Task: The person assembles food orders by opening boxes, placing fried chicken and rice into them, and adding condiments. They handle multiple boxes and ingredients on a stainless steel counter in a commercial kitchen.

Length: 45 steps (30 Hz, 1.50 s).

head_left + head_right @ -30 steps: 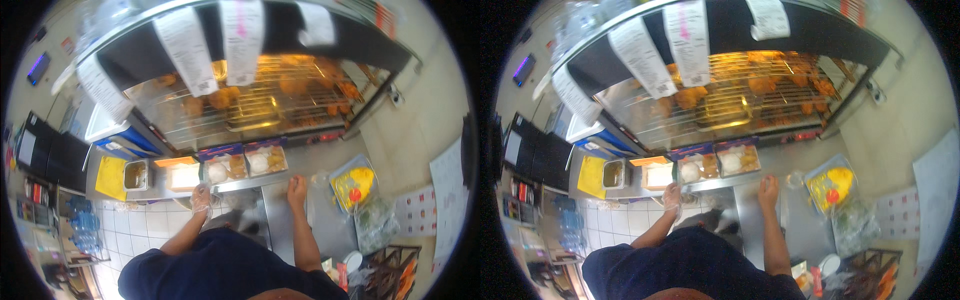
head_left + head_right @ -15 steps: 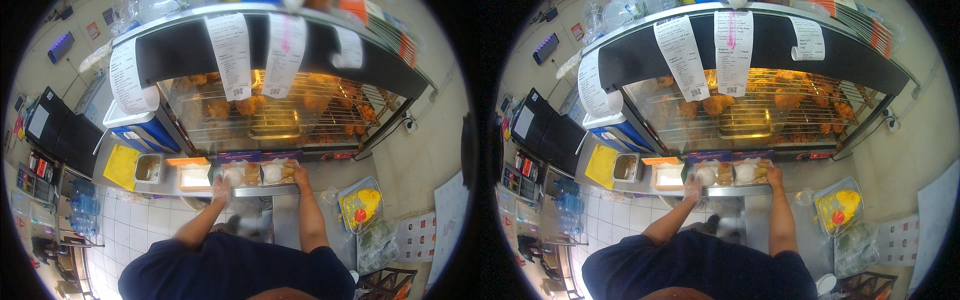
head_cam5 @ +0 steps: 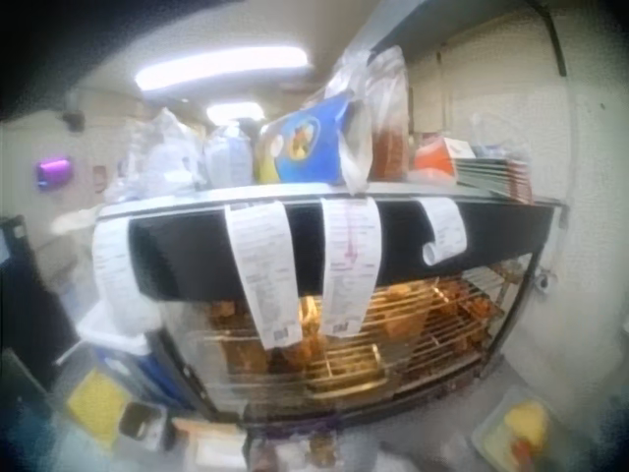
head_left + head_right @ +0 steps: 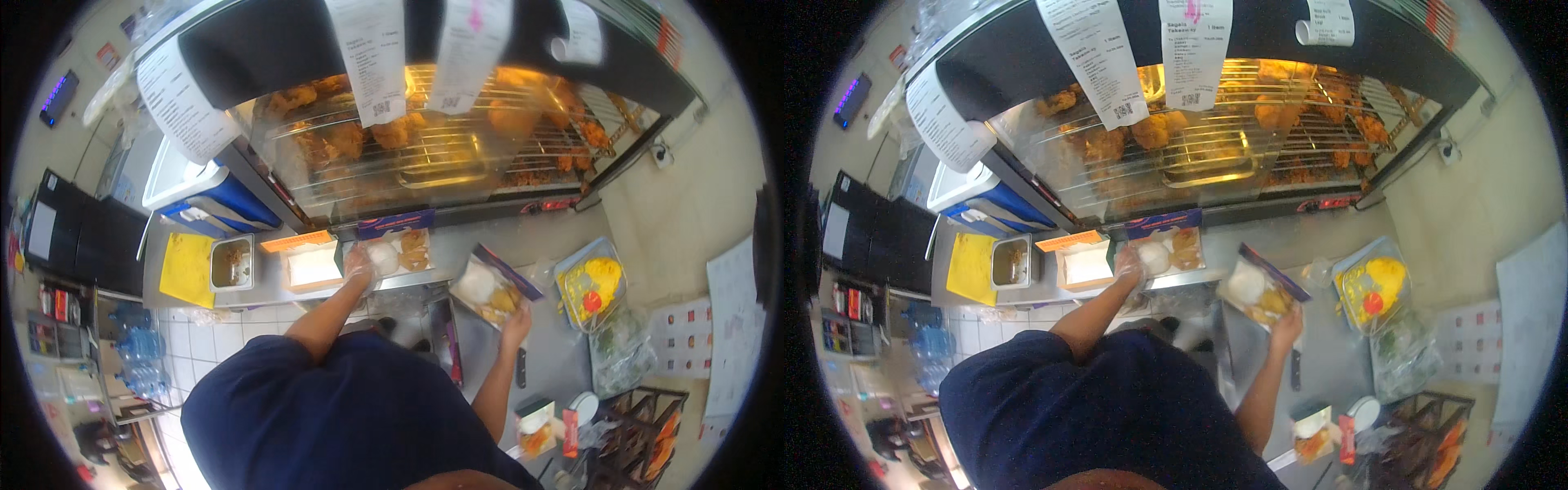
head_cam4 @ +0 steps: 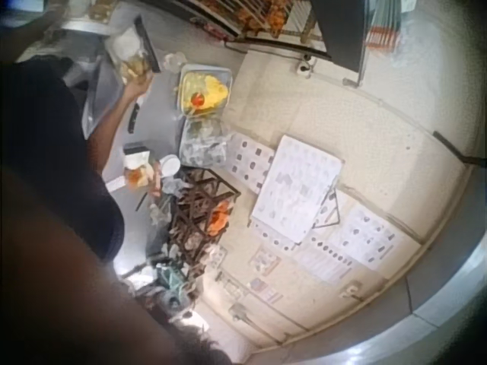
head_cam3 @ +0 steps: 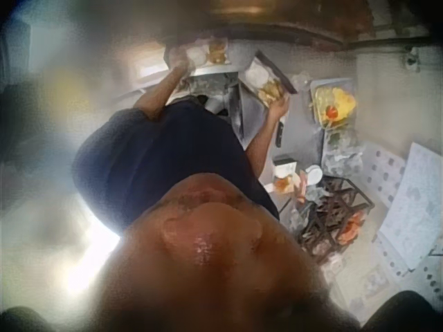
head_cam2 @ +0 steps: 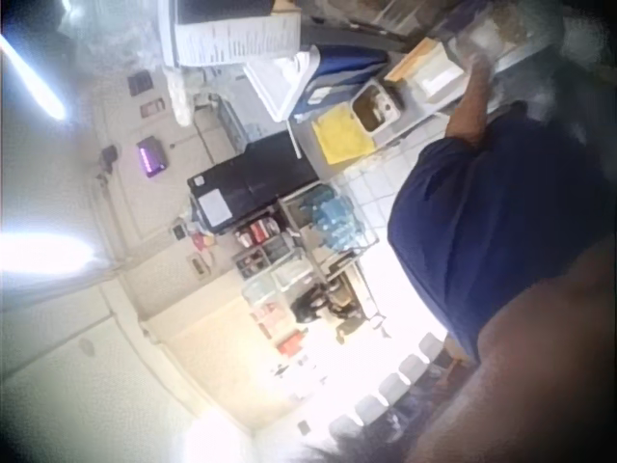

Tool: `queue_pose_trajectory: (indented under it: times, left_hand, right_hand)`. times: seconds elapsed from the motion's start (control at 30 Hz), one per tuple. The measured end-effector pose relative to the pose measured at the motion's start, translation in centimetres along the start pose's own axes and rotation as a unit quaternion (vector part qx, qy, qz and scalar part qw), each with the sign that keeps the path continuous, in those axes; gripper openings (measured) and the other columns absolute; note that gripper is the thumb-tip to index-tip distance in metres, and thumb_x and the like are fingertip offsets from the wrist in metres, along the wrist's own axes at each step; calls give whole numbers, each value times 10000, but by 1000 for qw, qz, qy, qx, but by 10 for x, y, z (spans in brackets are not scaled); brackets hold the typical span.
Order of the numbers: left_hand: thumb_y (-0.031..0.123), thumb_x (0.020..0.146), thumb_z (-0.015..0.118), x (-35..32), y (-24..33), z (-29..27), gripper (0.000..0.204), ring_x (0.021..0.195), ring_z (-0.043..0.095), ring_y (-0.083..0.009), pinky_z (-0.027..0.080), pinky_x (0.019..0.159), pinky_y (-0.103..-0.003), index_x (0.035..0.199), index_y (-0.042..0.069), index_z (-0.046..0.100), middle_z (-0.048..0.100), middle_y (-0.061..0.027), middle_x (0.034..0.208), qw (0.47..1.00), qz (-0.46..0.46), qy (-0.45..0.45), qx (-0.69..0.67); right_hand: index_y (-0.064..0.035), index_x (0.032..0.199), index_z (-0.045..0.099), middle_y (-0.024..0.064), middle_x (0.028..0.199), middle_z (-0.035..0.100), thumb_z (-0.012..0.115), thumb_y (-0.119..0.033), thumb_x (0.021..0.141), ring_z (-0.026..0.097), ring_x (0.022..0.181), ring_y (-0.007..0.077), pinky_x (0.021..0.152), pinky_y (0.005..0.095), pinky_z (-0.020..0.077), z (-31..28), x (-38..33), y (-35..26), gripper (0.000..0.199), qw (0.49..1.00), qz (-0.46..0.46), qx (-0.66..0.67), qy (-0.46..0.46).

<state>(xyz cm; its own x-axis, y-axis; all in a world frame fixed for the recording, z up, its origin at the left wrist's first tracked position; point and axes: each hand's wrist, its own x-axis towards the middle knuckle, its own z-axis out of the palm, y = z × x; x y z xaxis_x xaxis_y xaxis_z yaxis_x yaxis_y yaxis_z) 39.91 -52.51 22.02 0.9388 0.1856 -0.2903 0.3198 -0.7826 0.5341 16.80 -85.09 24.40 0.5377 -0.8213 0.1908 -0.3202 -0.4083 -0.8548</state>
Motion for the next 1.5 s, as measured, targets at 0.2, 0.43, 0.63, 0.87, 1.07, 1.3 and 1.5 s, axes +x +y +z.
queue_pose_trajectory:
  times: [0.2,0.43,0.63,0.87,1.07,1.3,1.5]
  left_hand:
    - [146,865,439,-3,3,-20,315,1051,567,-315,454,864,-443,1130,-8,512,552,-209,1190,900,307,-91,295]
    - [241,941,400,-42,64,33,328,818,588,-422,453,730,-479,904,-19,595,625,-233,860,826,506,-247,2]
    - [333,944,404,-166,161,99,419,945,582,-435,439,843,-498,1015,-19,620,616,-276,989,829,436,-324,132]
    - [326,922,515,-192,179,134,375,887,634,-335,491,792,-423,1035,-14,625,659,-216,931,780,485,-394,-23]
    - [156,905,604,-162,193,147,171,626,611,-148,489,536,-263,945,-10,620,652,-111,781,771,132,-451,-430]
    - [285,887,598,-160,291,198,387,745,627,-229,519,673,-362,1149,6,538,651,-139,850,827,297,-451,-156]
    - [450,902,493,-191,316,234,518,1078,568,-361,439,940,-432,1244,61,509,590,-225,1148,821,425,-375,-65]
  right_hand:
    - [19,1091,611,195,1053,633,392,-245,956,594,968,298,859,391,441,-102,-140,42,369,975,191,-26,108]
    - [26,1004,620,173,895,647,468,-322,948,585,814,259,769,374,449,-169,-178,70,384,925,308,17,222]
    - [42,951,631,145,769,653,506,-313,939,599,722,243,671,386,464,-180,-165,59,377,875,320,-133,338]
    - [10,946,625,118,845,645,533,-148,928,583,748,192,680,315,464,-193,-163,12,185,818,39,-355,451]
    - [-21,992,635,100,972,631,582,-120,889,575,805,188,765,308,471,-260,25,-88,152,949,-20,-20,313]
    - [-71,870,704,137,911,676,537,-343,881,635,833,274,859,423,453,-174,194,40,319,827,-38,-557,-66]
    - [-8,866,634,212,851,655,536,-309,871,645,803,373,698,466,510,-168,202,84,317,872,13,-470,-138]
